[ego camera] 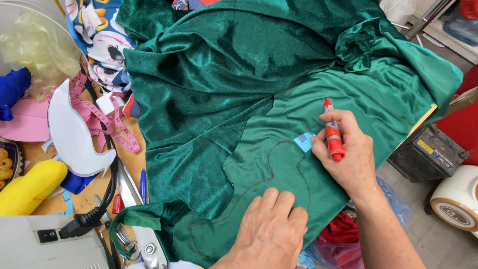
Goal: The person traces a white paper pattern onto a piece of green velvet fabric using a red marker. After completing the outline, they use a pair of scissors to cut along the marked line, separating the fabric shape from the rest of the material.
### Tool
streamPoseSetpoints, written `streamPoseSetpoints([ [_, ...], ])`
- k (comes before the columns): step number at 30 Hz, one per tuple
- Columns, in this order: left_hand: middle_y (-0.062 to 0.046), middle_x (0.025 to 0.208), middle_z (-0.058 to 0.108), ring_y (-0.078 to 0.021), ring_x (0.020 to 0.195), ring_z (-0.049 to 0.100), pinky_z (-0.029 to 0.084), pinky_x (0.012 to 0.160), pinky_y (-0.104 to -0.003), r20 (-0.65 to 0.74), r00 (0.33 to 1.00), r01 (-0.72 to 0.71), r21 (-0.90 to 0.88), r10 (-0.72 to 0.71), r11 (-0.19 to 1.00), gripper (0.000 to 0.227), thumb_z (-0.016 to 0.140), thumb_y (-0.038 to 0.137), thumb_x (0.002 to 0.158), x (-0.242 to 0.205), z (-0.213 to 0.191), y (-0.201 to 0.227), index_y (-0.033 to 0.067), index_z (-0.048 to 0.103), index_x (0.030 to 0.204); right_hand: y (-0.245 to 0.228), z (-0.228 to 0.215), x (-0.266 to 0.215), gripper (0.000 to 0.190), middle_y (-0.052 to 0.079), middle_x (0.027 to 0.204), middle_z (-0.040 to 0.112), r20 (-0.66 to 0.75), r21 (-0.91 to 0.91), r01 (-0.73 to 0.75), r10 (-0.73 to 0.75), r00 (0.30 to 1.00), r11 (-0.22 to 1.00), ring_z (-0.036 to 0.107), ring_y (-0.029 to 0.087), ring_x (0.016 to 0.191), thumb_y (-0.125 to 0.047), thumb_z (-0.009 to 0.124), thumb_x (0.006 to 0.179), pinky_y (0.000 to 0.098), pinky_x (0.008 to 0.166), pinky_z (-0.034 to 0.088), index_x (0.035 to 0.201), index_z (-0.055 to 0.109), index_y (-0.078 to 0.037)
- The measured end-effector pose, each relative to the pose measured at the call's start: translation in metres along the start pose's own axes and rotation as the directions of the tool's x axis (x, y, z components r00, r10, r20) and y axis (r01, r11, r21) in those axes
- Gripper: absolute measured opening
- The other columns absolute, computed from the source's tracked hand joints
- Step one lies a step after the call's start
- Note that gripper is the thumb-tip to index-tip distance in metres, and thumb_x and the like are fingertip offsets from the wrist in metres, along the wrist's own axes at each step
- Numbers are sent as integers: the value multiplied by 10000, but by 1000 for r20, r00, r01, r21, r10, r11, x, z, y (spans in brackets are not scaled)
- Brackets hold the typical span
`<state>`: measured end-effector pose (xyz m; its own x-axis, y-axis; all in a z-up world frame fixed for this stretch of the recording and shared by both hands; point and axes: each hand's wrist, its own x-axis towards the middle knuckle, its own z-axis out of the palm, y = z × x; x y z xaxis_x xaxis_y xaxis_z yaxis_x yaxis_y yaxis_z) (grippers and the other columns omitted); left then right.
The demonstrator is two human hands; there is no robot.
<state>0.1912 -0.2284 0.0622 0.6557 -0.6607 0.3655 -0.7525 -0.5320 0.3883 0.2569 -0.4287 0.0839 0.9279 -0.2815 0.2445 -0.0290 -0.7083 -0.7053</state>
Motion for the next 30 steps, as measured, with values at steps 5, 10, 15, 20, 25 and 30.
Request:
streamPoseSetpoints([
  [5, -104, 830, 459, -348, 775, 457, 369, 502, -466, 6, 1000, -3, 1, 3, 1000, 292, 836, 160, 717, 0, 1, 0, 79, 562, 779, -1, 0, 0, 421, -107, 786, 700, 4, -19, -11, 11, 1000, 1000, 589, 132, 660, -118, 717, 817, 286, 790, 471, 1198, 570, -220],
  [10, -107, 826, 469, -348, 783, 463, 376, 507, -466, 22, 1000, 7, -4, -7, 1000, 256, 821, 157, 755, 1, -1, 2, 73, 580, 770, 1, 1, 0, 462, -102, 786, 708, 11, -28, -11, 11, 1000, 1000, 627, 138, 700, -114, 712, 796, 292, 822, 484, 1221, 562, -213],
  [15, -116, 844, 472, -358, 805, 459, 385, 523, -477, 93, 996, 17, -15, -15, 1000, 251, 817, 178, 805, 1, 1, 1, 63, 594, 797, 0, 1, 1, 473, -105, 794, 709, 22, -64, -15, 17, 1000, 998, 643, 166, 712, -128, 705, 790, 322, 820, 487, 1228, 553, -221],
  [20, -122, 873, 484, -371, 833, 462, 399, 544, -489, 148, 989, 32, -14, -30, 999, 242, 807, 204, 836, 4, 4, 1, 60, 613, 829, -1, 2, 1, 486, -103, 761, 701, 17, -88, -4, 5, 1000, 996, 631, 191, 695, -112, 684, 779, 337, 829, 486, 1231, 540, -216],
  [25, -100, 867, 531, -342, 818, 483, 408, 594, -458, 50, 999, -17, 150, 9, 989, 168, 656, 134, 723, 14, 0, 4, 53, 649, 870, -1, 2, 1, 479, -104, 757, 695, 17, -85, -5, 6, 1000, 996, 626, 180, 679, -118, 694, 782, 336, 824, 483, 1226, 538, -210],
  [30, -92, 955, 559, -320, 888, 488, 418, 656, -431, 153, 988, -7, 278, -37, 960, 286, 627, 140, 783, 29, 1, 3, 58, 677, 1052, -5, 0, 1, 479, -98, 747, 694, 22, -24, -47, 48, 999, 999, 603, 151, 660, -104, 703, 777, 305, 811, 479, 1218, 552, -214],
])
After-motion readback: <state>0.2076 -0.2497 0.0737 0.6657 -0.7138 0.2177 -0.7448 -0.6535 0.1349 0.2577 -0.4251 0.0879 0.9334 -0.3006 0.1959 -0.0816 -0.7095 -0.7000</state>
